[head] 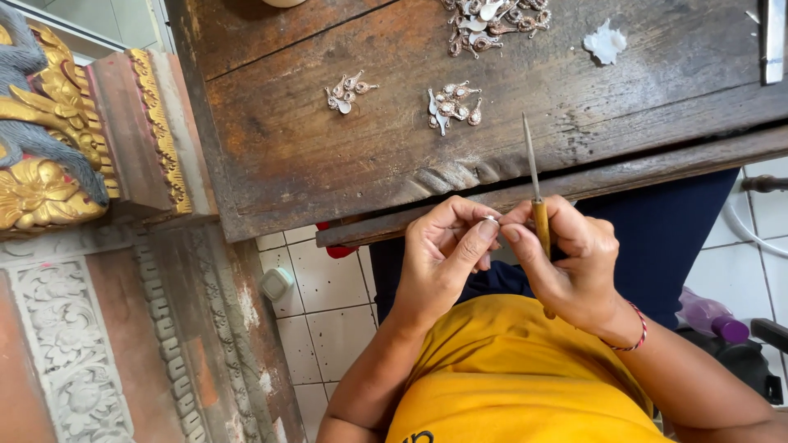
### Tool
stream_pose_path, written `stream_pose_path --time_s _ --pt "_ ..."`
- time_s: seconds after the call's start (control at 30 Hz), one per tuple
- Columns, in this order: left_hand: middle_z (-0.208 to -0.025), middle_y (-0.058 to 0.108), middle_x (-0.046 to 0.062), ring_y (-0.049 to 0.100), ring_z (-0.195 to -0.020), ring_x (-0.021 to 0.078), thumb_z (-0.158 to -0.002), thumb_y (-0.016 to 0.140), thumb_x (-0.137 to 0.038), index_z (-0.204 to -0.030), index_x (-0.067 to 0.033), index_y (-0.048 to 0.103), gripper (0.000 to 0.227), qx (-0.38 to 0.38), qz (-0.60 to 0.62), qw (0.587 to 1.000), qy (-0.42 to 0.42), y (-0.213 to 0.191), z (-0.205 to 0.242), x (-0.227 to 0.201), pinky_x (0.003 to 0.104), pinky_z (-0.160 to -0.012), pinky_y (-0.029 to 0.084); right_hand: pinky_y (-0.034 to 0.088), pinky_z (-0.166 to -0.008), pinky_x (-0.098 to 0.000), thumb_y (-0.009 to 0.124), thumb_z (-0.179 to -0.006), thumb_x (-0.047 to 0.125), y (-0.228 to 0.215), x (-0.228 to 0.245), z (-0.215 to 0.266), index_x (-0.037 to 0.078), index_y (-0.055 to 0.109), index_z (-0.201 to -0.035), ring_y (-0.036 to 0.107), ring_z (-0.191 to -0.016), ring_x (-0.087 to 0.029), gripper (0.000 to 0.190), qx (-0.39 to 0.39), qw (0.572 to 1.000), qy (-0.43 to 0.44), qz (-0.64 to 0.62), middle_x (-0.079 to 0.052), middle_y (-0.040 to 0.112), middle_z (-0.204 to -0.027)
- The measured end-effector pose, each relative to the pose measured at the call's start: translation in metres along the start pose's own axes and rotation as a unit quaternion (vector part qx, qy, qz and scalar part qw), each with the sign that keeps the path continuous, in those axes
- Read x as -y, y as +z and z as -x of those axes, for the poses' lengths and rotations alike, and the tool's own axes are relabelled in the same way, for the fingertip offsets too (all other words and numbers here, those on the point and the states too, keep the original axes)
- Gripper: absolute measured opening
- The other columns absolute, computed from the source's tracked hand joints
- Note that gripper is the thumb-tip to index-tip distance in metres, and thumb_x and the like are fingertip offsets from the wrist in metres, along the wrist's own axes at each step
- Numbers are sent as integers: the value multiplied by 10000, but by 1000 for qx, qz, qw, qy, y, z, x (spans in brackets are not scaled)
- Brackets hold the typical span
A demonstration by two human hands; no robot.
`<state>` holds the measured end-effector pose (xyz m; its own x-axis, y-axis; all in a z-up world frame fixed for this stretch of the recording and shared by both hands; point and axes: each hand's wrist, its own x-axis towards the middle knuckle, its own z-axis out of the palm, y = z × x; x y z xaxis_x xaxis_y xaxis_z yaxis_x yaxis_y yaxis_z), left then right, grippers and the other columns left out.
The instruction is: Using a fine metal tool to adjust or remove small pieces of material from metal jewelry components on a wooden workbench.
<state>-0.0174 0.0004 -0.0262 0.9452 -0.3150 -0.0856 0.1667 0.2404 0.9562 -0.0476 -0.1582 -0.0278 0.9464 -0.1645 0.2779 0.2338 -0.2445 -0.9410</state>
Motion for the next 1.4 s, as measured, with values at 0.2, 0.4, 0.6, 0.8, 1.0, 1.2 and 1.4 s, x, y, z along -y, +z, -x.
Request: stream_pose_path --time_s 0.2,0.4,0.6,0.8,1.0,1.2,1.4 --pt "-668 676 127 637 -531 95 -948 715 -61 -962 87 714 149 -66 -47 996 28 -2 1 6 217 -486 529 369 -429 -188 656 -973 31 15 -18 5 -18 711 -966 397 -371 -55 74 -13 997 22 -67 -8 453 -398" --pt "-622 637 75 598 -528 83 -961 655 -56 -926 40 714 118 -145 -218 958 114 11 -3 -15 245 -478 519 373 -399 -207 693 -957 53 17 -17 -2 -8 731 -1071 430 -313 -141 135 8 1000 -11 -4 -27 525 -420" --pt "-491 545 24 493 -386 108 -919 676 -43 -802 -14 707 125 -195 -375 885 194 15 -12 -20 208 -373 407 386 -406 -213 631 -950 66 -1 -36 27 -84 537 -1337 395 -327 -133 425 51 998 -36 -13 -21 507 -467" --pt "-420 472 -2 432 -345 77 -863 664 32 -687 -24 649 185 -223 -392 868 209 24 -19 -24 206 -361 362 402 -334 -155 542 -970 23 4 -45 34 -72 586 -1266 473 -258 -48 314 85 975 40 -201 37 551 -407" --pt "-409 422 -30 391 -343 48 -865 650 39 -674 -34 632 205 -233 -382 872 199 30 -21 -22 195 -373 361 429 -322 -152 469 -1003 12 9 -61 53 -92 534 -1295 502 -250 -59 317 99 921 103 -362 -17 539 -413" --pt "-402 444 -13 423 -337 69 -858 649 52 -672 -30 637 204 -222 -399 867 200 27 -20 -24 212 -380 374 387 -351 -171 631 -929 1 12 -53 33 -47 667 -1214 465 -283 -59 291 71 982 19 -174 8 554 -404" --pt "-384 448 -26 420 -325 72 -846 649 40 -646 -54 602 227 -213 -414 863 194 27 -20 -28 206 -384 380 393 -405 -203 625 -957 48 -1 -13 -12 28 714 -1206 408 -346 -88 265 102 991 -6 -89 -3 504 -404"
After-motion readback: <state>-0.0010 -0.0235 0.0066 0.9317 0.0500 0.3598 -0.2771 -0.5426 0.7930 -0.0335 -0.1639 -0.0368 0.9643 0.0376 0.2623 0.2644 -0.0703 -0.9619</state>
